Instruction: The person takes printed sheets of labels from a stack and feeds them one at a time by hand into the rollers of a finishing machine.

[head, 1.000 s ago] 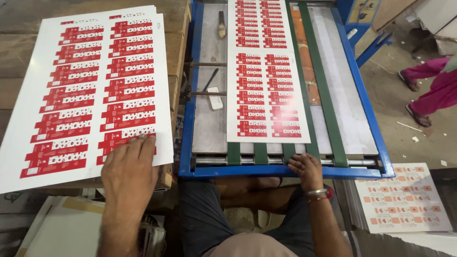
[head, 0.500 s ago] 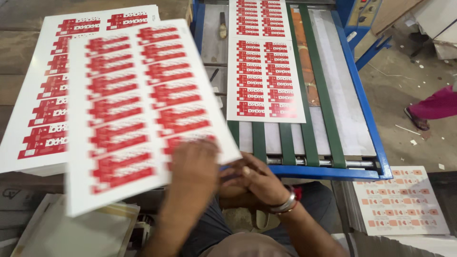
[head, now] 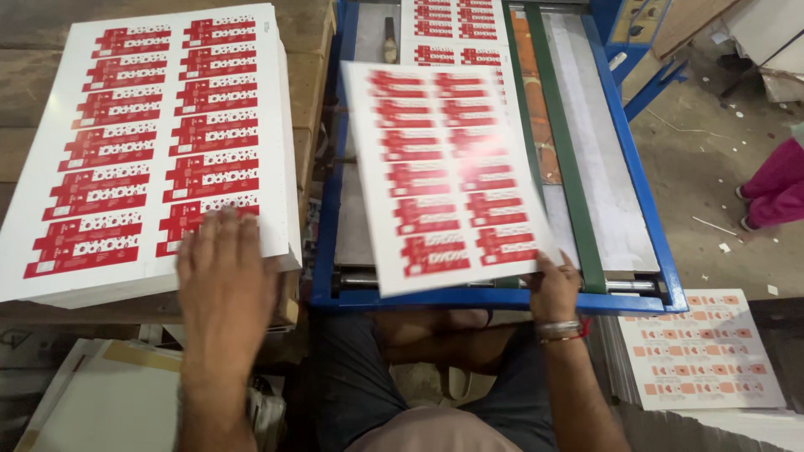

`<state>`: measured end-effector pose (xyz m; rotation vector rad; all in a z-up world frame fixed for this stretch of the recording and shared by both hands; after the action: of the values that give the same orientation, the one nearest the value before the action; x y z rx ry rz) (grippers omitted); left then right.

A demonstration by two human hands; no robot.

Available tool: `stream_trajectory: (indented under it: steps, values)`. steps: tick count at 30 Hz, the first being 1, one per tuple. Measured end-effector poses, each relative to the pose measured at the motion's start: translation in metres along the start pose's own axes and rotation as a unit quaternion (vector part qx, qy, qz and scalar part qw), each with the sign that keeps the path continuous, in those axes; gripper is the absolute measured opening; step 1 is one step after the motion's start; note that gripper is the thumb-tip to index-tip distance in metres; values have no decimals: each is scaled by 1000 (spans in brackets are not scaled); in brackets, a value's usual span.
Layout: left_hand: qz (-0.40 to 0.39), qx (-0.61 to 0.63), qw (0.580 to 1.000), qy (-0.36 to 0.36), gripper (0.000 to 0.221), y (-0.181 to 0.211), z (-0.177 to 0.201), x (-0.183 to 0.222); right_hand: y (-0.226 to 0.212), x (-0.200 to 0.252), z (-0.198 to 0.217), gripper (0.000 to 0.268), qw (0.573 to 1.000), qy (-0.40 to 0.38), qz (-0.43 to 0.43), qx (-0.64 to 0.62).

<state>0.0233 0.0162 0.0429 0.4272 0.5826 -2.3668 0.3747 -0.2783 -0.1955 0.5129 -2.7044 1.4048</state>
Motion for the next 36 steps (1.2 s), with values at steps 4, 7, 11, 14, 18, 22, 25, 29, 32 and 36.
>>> stream_trajectory:
  steps: [4,7,11,14,18,22,25,29,32,36]
  values:
    - [-6,36,998,49,44,-12,-10,1,2,-25,47,26,997,38,66,33]
    - [9,41,997,71,35,-18,-21,1,25,-24,72,27,992,59,78,85]
    - [24,43,996,75,39,-20,-28,0,51,16,105,29,986,92,54,127]
    - [28,34,996,80,42,-19,-30,0,60,54,116,29,989,82,48,113]
    - [23,48,995,89,37,-16,-27,-1,59,66,116,28,988,95,38,117]
    - [0,67,996,59,46,-20,-20,1,52,48,99,26,994,55,34,85]
    - [-12,73,995,64,48,-22,-15,1,49,24,81,25,994,34,38,96]
    - [-5,82,994,67,43,-23,-12,1,49,-6,62,21,994,71,10,86]
    - [7,92,994,59,40,-28,-10,-4,53,-29,46,18,995,74,-3,67]
    - [17,94,994,45,42,-32,-11,-9,65,-61,29,18,995,94,-18,43]
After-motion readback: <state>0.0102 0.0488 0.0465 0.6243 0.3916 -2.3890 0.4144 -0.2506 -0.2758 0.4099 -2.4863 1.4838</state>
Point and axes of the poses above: each hand's wrist, its own x-axis away from the middle knuckle, its own z-axis out of the back of the hand, y = z × x, the point moved 2 cm from there along -x, towards the middle knuckle, and after that the axes turned 11 degrees about -x, right-handed, at the moved point
